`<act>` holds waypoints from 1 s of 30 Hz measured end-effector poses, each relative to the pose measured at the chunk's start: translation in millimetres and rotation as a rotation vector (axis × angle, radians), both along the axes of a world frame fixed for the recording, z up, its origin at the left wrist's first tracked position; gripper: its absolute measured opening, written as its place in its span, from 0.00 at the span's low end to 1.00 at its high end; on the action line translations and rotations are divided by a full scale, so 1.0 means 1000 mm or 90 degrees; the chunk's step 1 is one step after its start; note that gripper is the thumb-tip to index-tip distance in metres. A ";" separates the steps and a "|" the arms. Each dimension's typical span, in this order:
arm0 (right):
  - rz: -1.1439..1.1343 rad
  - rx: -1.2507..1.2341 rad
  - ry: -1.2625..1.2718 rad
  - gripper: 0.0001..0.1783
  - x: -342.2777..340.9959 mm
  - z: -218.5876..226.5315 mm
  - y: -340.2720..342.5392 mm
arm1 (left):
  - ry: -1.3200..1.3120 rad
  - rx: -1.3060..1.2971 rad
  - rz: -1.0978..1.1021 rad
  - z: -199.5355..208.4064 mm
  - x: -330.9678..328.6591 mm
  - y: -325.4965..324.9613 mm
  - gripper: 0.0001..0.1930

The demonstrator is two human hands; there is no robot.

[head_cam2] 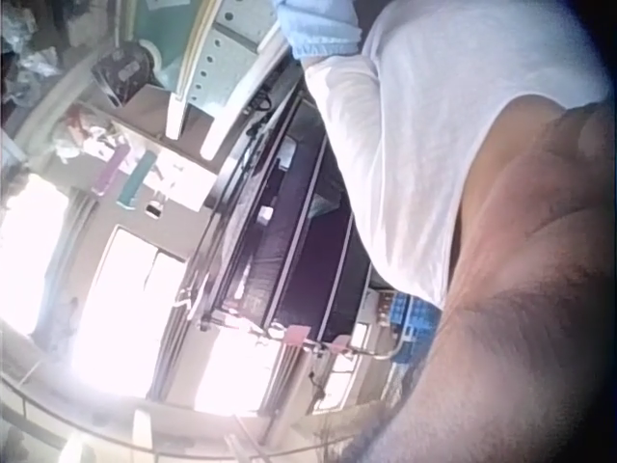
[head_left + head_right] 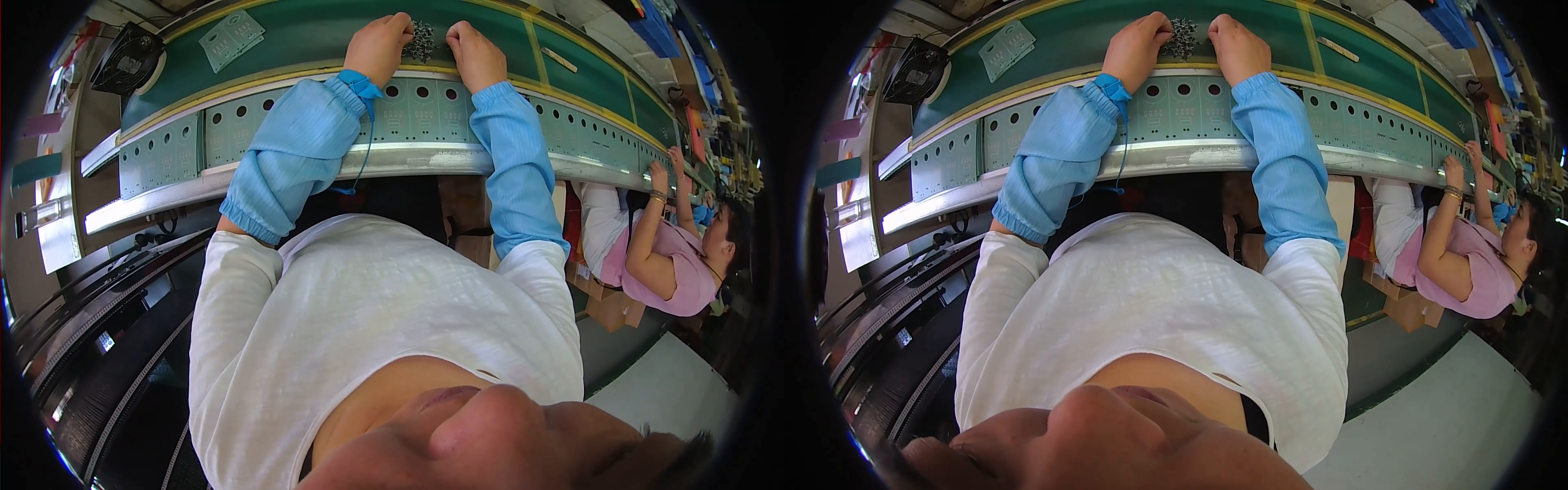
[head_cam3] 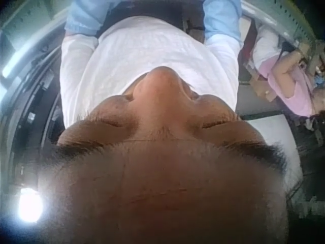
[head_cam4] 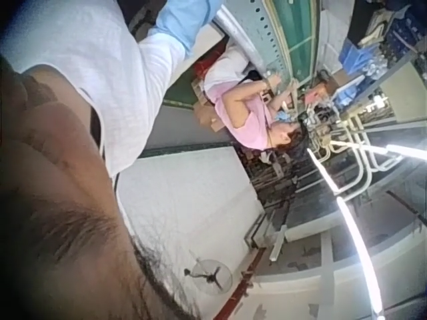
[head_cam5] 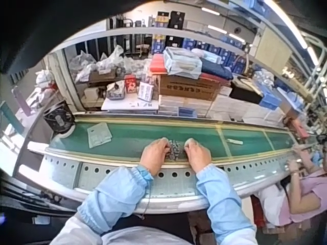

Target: The person assembles electronic components by picking up small metal pins from a blue tote and inserting them into holes on a circuit board by hand.

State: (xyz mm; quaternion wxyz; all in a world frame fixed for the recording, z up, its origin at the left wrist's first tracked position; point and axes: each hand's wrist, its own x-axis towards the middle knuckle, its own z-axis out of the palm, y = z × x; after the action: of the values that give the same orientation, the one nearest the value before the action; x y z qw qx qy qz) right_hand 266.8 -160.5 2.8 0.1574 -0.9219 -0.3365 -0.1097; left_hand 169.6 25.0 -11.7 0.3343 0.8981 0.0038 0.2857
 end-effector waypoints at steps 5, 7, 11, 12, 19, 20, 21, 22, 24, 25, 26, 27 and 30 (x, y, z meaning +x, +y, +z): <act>0.091 0.148 0.063 0.06 0.012 -0.004 -0.012 | -0.021 -0.006 -0.011 -0.002 -0.002 0.001 0.05; 0.080 0.155 0.070 0.06 0.017 -0.005 -0.019 | -0.016 0.003 -0.015 0.000 -0.002 0.000 0.06; 0.061 0.149 0.115 0.06 0.016 0.000 -0.020 | 0.000 -0.036 -0.038 0.001 -0.003 0.004 0.10; 0.061 0.149 0.115 0.06 0.013 0.004 -0.019 | 0.000 -0.047 -0.044 0.000 -0.003 0.005 0.10; 0.060 0.082 0.067 0.08 0.009 0.004 -0.019 | 0.015 -0.070 -0.058 0.005 -0.002 0.001 0.10; 0.074 0.076 0.048 0.08 0.009 0.003 -0.018 | 0.017 -0.075 -0.052 0.004 -0.002 0.002 0.09; 0.077 0.077 0.049 0.08 0.009 0.001 -0.015 | 0.020 -0.080 -0.046 0.003 -0.003 0.003 0.08; 0.099 0.083 0.034 0.08 0.009 -0.001 -0.013 | 0.021 -0.079 -0.043 0.003 -0.005 0.005 0.08; 0.115 0.087 0.018 0.08 0.009 -0.001 -0.012 | 0.013 -0.060 -0.042 0.004 -0.005 0.004 0.08; 0.102 0.109 0.040 0.08 0.009 -0.001 -0.012 | 0.014 -0.060 -0.044 0.004 -0.004 0.003 0.08; 0.092 0.131 0.062 0.08 0.009 0.000 -0.011 | 0.012 -0.052 -0.041 0.005 -0.005 0.003 0.08; 0.091 0.131 0.063 0.08 0.009 0.001 -0.011 | 0.010 -0.044 -0.037 0.005 -0.005 0.003 0.08; 0.080 0.190 0.142 0.07 0.009 0.004 -0.012 | -0.006 -0.033 -0.041 0.006 -0.006 0.002 0.07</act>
State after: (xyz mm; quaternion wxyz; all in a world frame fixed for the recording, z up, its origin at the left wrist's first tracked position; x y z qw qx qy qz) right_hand 275.4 -172.4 6.6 0.3351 -0.8721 -0.3535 -0.0455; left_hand 163.7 26.9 -5.7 0.3668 0.8873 -0.0196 0.2789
